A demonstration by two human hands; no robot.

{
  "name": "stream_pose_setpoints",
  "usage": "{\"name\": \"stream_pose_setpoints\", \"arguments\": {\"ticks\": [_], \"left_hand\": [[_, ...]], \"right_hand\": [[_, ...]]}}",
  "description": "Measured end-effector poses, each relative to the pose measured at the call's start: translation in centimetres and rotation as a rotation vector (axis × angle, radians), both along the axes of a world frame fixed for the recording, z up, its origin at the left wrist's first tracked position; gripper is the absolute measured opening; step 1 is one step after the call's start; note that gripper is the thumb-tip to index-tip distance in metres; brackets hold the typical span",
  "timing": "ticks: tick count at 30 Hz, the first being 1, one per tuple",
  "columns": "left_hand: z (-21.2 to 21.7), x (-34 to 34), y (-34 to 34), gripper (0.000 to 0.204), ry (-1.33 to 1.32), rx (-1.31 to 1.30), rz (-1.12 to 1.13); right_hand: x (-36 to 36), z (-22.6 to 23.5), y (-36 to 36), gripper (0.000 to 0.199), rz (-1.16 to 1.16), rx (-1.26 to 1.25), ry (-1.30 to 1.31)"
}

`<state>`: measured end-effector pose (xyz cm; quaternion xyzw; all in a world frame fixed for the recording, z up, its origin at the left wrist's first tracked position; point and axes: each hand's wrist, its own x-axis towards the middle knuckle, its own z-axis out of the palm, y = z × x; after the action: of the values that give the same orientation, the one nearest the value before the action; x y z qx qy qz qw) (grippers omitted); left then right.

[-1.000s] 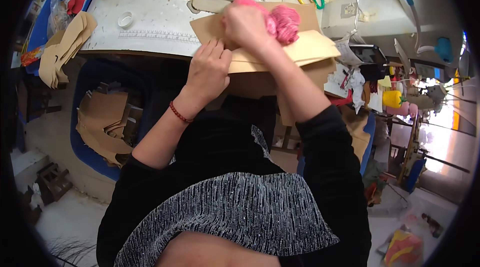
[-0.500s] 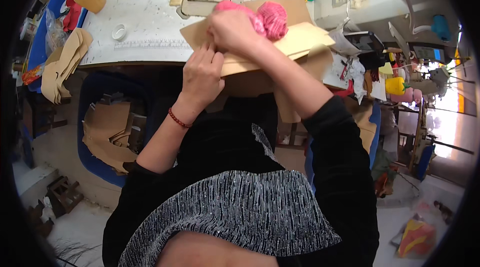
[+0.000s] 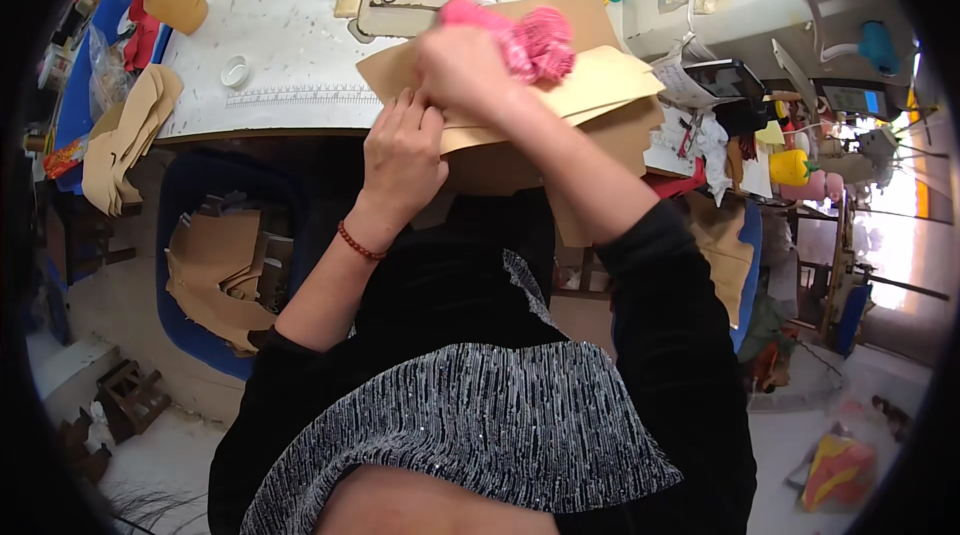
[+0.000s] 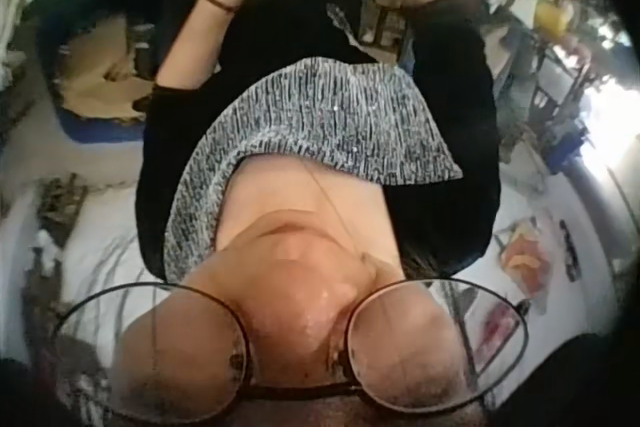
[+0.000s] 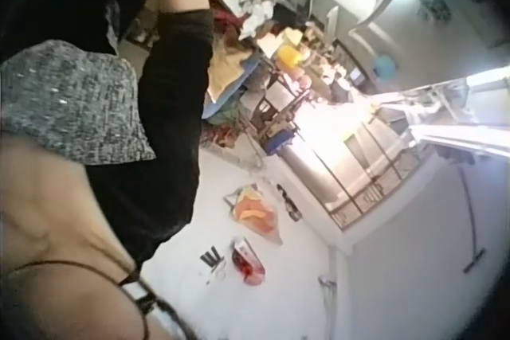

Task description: The person opens a bottle of liquid, applies it to a cloth, wipes marks off fabric shoe components with the cloth, and places the components into a bin.

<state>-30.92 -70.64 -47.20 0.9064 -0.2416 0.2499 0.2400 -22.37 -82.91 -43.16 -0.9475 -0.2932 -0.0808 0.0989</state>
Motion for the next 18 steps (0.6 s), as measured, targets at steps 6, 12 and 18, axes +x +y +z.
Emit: {"name": "stream_pose_setpoints", "arguments": {"ticks": [6, 12, 18], "left_hand": [[0.6, -0.2, 0.2, 0.027, 0.077, 0.008, -0.042], [0.1, 0.0, 0.0, 0.027, 0.012, -0.002, -0.014], [0.5, 0.2, 0.0, 0.023, 0.061, 0.004, -0.033]], "right_hand": [[2.5, 0.1, -3.4, 0.019, -0.164, -0.073, -0.148], [0.3, 0.1, -1.1, 0.016, -0.039, -0.007, 0.023], [2.0, 0.2, -1.9, 0.016, -0.153, -0.096, -0.046]]}}
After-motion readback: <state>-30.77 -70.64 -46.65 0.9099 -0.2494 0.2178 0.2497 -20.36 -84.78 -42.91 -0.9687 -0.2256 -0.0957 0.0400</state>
